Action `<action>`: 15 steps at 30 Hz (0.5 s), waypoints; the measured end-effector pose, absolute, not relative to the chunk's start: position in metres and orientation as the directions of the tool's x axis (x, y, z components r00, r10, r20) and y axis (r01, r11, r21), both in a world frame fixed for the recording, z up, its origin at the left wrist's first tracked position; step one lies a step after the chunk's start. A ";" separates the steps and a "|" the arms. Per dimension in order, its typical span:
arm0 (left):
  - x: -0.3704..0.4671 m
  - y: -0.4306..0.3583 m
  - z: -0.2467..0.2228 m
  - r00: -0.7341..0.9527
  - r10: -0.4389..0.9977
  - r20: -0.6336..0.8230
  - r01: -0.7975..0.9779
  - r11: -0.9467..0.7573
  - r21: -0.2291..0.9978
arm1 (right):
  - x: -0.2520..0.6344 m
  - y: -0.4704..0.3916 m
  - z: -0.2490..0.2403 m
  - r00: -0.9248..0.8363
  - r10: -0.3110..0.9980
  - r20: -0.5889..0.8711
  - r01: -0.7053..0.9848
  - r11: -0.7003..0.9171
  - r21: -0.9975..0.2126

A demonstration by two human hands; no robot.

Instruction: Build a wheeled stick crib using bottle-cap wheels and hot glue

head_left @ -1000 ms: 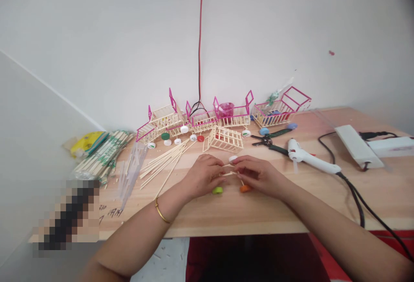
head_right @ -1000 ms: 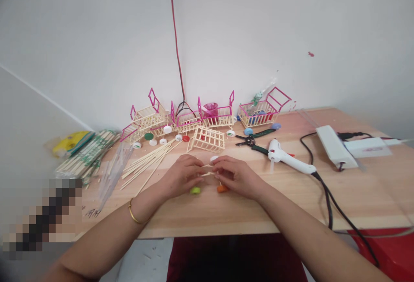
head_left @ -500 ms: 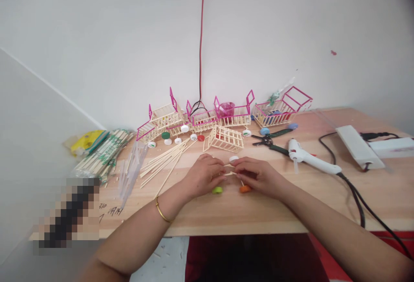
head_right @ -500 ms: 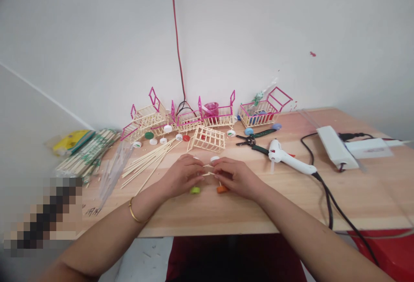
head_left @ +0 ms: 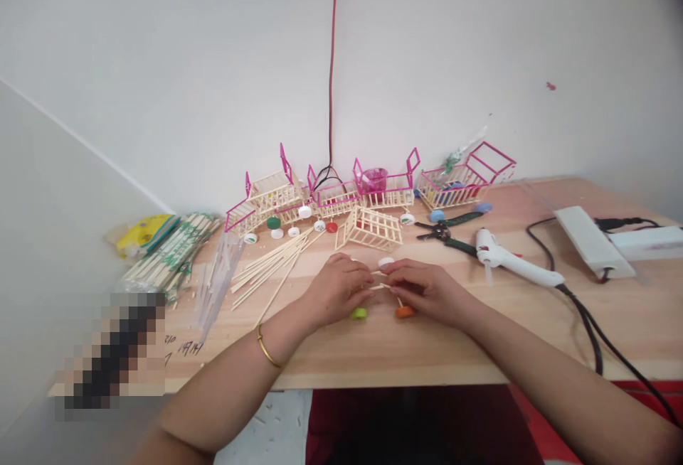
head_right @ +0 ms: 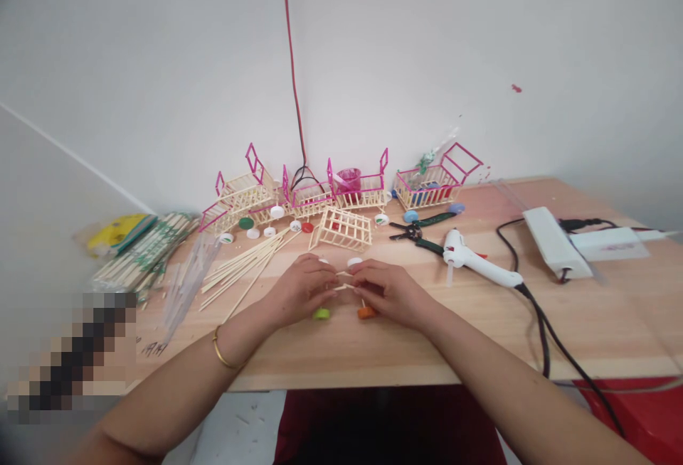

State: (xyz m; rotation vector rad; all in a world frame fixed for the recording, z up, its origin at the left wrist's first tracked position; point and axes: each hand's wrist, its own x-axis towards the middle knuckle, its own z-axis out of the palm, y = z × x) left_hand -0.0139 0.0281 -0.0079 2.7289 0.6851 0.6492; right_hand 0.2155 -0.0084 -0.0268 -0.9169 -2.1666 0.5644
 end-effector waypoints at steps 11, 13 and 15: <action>-0.014 0.028 -0.008 0.787 0.492 0.372 0.382 -0.862 0.333 | 0.216 -0.010 -0.026 -0.481 0.754 0.446 0.446 0.649 -0.616; -0.014 0.028 -0.009 0.784 0.489 0.382 0.374 -0.864 0.336 | 0.215 -0.010 -0.026 -0.479 0.751 0.454 0.448 0.654 -0.610; -0.014 0.028 -0.008 0.783 0.490 0.385 0.374 -0.864 0.338 | 0.215 -0.010 -0.025 -0.484 0.747 0.455 0.448 0.659 -0.605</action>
